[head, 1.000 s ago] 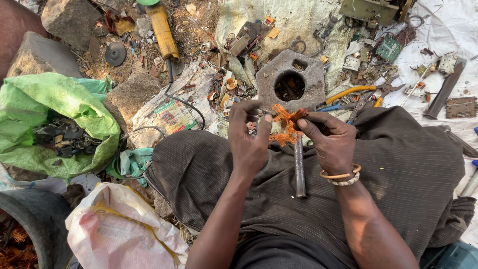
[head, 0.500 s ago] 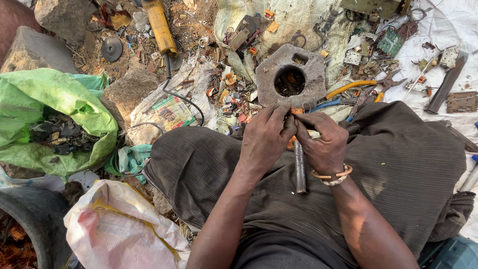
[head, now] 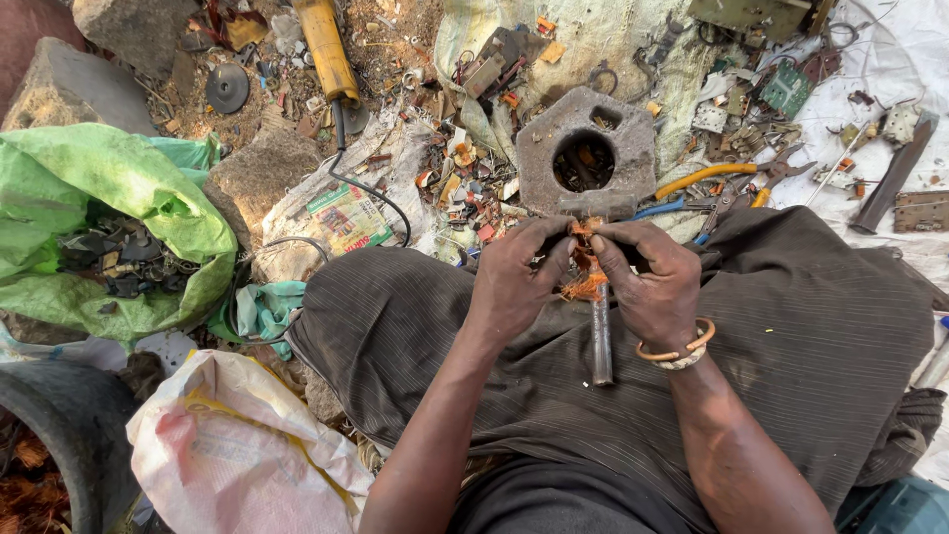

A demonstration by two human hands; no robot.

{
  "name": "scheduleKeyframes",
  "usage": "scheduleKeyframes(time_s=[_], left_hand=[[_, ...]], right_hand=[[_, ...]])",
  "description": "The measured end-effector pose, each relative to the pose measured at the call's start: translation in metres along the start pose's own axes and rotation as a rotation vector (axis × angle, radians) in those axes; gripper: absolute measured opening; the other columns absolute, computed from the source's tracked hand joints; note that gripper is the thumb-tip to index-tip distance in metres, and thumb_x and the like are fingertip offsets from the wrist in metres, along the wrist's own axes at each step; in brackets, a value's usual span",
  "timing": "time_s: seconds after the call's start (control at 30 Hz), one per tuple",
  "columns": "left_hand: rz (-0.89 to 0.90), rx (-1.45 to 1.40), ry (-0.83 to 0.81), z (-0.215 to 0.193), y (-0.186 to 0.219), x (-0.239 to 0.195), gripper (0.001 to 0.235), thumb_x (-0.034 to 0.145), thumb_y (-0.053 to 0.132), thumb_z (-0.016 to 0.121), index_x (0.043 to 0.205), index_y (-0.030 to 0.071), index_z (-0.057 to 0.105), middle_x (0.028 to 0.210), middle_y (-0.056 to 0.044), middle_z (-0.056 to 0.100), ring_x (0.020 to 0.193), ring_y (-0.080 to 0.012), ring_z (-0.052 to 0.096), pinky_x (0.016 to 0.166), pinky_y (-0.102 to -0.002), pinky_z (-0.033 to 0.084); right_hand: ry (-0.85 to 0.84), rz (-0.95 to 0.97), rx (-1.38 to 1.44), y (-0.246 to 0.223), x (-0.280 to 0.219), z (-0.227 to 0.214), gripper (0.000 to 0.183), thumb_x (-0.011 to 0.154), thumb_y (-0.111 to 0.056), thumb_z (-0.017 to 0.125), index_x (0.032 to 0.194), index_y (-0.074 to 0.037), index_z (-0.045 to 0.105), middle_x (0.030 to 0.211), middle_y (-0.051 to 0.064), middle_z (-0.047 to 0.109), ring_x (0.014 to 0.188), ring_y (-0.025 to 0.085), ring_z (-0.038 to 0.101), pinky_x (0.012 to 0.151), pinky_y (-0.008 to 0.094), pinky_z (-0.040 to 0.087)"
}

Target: The person sits on the ground and uses a metal rod to scrape and separate copper wire from a small orange insulated bundle. The person repeatedly pulls and twists the wire, removing insulation and collecting the copper strands.

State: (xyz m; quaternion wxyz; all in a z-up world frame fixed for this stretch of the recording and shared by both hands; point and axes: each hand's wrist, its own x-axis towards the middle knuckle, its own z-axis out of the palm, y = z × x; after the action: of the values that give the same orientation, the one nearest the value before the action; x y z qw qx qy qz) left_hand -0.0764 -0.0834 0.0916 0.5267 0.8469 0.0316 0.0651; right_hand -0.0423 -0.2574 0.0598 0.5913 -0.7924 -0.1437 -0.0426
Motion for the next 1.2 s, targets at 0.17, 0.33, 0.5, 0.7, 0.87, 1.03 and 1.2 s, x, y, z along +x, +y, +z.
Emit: scheduleKeyframes(time_s=[0.17, 0.33, 0.5, 0.7, 0.87, 1.03, 1.2], left_hand=[[0.002, -0.029, 0.045, -0.001, -0.002, 0.001, 0.026, 0.099, 0.016, 0.072, 0.121, 0.003, 0.071, 0.11, -0.012, 0.076, 0.1, -0.0209, 0.076, 0.085, -0.032, 0.06], [0.099, -0.066, 0.104, 0.003, 0.0, -0.002, 0.026, 0.099, 0.013, 0.073, 0.123, 0.002, 0.07, 0.115, -0.012, 0.075, 0.106, -0.0219, 0.075, 0.091, -0.033, 0.06], [-0.009, -0.179, 0.087, 0.005, -0.005, -0.003, 0.024, 0.098, 0.012, 0.073, 0.12, 0.003, 0.07, 0.114, -0.009, 0.074, 0.105, -0.0167, 0.074, 0.091, -0.03, 0.061], [-0.259, -0.471, -0.005, 0.012, -0.02, -0.006, 0.02, 0.098, 0.011, 0.074, 0.115, 0.0, 0.07, 0.105, -0.005, 0.071, 0.095, -0.0103, 0.07, 0.085, -0.027, 0.06], [-0.384, -0.457, -0.198, 0.006, -0.036, -0.001, 0.022, 0.095, 0.005, 0.069, 0.115, -0.004, 0.071, 0.097, -0.007, 0.075, 0.086, -0.0124, 0.07, 0.077, -0.028, 0.06], [-0.399, -0.655, -0.299, -0.003, -0.044, 0.002, 0.026, 0.093, 0.0, 0.068, 0.119, -0.005, 0.069, 0.103, -0.011, 0.075, 0.088, -0.0154, 0.073, 0.079, -0.03, 0.064], [-0.396, -0.695, -0.24, 0.002, -0.047, 0.001, 0.032, 0.091, -0.005, 0.062, 0.122, -0.003, 0.068, 0.109, -0.01, 0.074, 0.093, -0.0145, 0.073, 0.082, -0.031, 0.065]], right_hand=[[-0.042, -0.063, 0.027, -0.001, 0.002, -0.003, 0.018, 0.099, -0.01, 0.076, 0.116, -0.003, 0.075, 0.114, 0.011, 0.076, 0.105, 0.019, 0.074, 0.089, 0.03, 0.06], [-0.203, 0.06, 0.273, 0.002, 0.006, -0.008, 0.033, 0.103, -0.013, 0.069, 0.134, -0.002, 0.066, 0.138, 0.013, 0.067, 0.126, 0.019, 0.066, 0.107, 0.031, 0.055], [-0.263, 0.053, 0.353, 0.007, 0.011, -0.007, 0.046, 0.099, -0.018, 0.07, 0.141, -0.002, 0.059, 0.149, 0.011, 0.058, 0.131, 0.018, 0.06, 0.107, 0.031, 0.055], [-0.241, 0.037, 0.3, 0.009, 0.009, -0.004, 0.047, 0.091, -0.014, 0.08, 0.135, -0.006, 0.067, 0.139, 0.009, 0.062, 0.126, 0.018, 0.063, 0.104, 0.03, 0.057], [-0.159, -0.201, -0.087, 0.006, 0.006, -0.008, 0.048, 0.08, -0.007, 0.088, 0.126, -0.008, 0.072, 0.119, 0.009, 0.069, 0.11, 0.023, 0.07, 0.092, 0.032, 0.059], [-0.127, -0.359, -0.113, -0.001, 0.006, -0.008, 0.043, 0.084, -0.002, 0.087, 0.123, -0.008, 0.072, 0.116, 0.009, 0.069, 0.104, 0.022, 0.07, 0.085, 0.031, 0.06], [-0.09, -0.391, -0.149, -0.001, 0.005, -0.007, 0.036, 0.089, 0.0, 0.084, 0.122, -0.007, 0.073, 0.114, 0.008, 0.069, 0.103, 0.022, 0.07, 0.085, 0.031, 0.06]])
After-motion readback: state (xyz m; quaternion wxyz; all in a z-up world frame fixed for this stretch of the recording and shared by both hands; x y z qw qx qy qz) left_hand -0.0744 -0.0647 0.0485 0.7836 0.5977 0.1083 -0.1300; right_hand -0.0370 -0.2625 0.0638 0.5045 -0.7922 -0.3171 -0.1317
